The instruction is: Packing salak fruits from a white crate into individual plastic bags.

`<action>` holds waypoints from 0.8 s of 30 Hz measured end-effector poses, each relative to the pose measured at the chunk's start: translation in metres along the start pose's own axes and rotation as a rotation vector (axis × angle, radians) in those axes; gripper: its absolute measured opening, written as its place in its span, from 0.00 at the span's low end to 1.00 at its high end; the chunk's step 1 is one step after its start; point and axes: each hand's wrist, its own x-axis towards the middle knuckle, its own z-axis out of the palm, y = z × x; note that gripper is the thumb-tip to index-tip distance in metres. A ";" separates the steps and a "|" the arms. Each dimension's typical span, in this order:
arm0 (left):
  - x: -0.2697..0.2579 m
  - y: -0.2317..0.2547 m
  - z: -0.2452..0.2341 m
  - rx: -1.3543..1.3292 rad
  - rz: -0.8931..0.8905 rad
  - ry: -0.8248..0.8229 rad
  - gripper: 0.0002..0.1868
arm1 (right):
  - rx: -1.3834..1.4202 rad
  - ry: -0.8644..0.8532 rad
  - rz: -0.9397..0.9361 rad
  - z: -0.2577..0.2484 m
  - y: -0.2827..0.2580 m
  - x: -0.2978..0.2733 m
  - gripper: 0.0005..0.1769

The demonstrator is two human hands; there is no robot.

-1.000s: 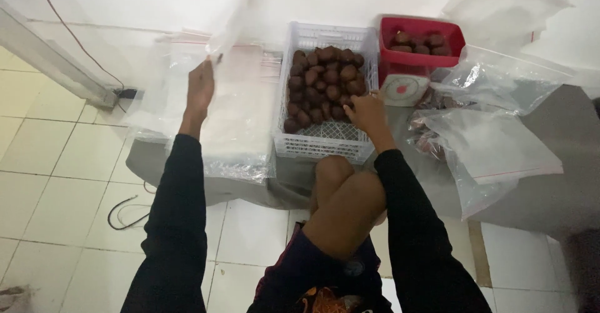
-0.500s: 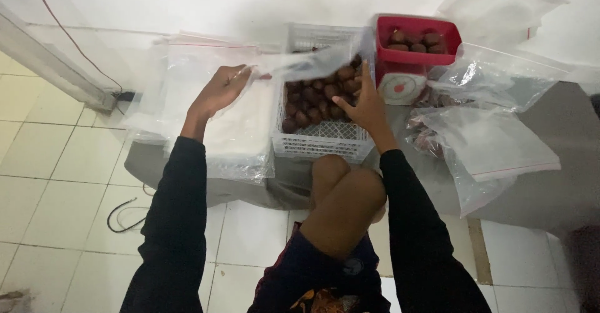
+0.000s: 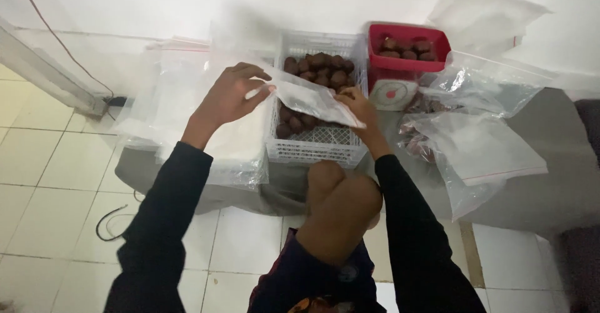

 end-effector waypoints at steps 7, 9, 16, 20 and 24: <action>0.040 -0.032 0.002 0.715 0.604 0.348 0.12 | -0.504 0.183 -0.764 0.001 0.044 0.012 0.16; 0.049 -0.064 -0.003 0.949 0.763 0.197 0.25 | -0.735 0.359 -1.172 0.002 0.038 0.013 0.09; 0.038 -0.082 0.063 1.166 -0.181 -0.212 0.54 | -0.787 0.314 -1.218 0.008 0.040 0.017 0.09; 0.008 -0.032 0.112 0.525 -0.241 -0.228 0.34 | -0.909 0.296 -1.168 0.013 0.074 0.041 0.07; -0.027 -0.023 0.168 0.394 -0.119 0.048 0.35 | -0.934 0.230 -1.093 0.017 0.102 0.053 0.09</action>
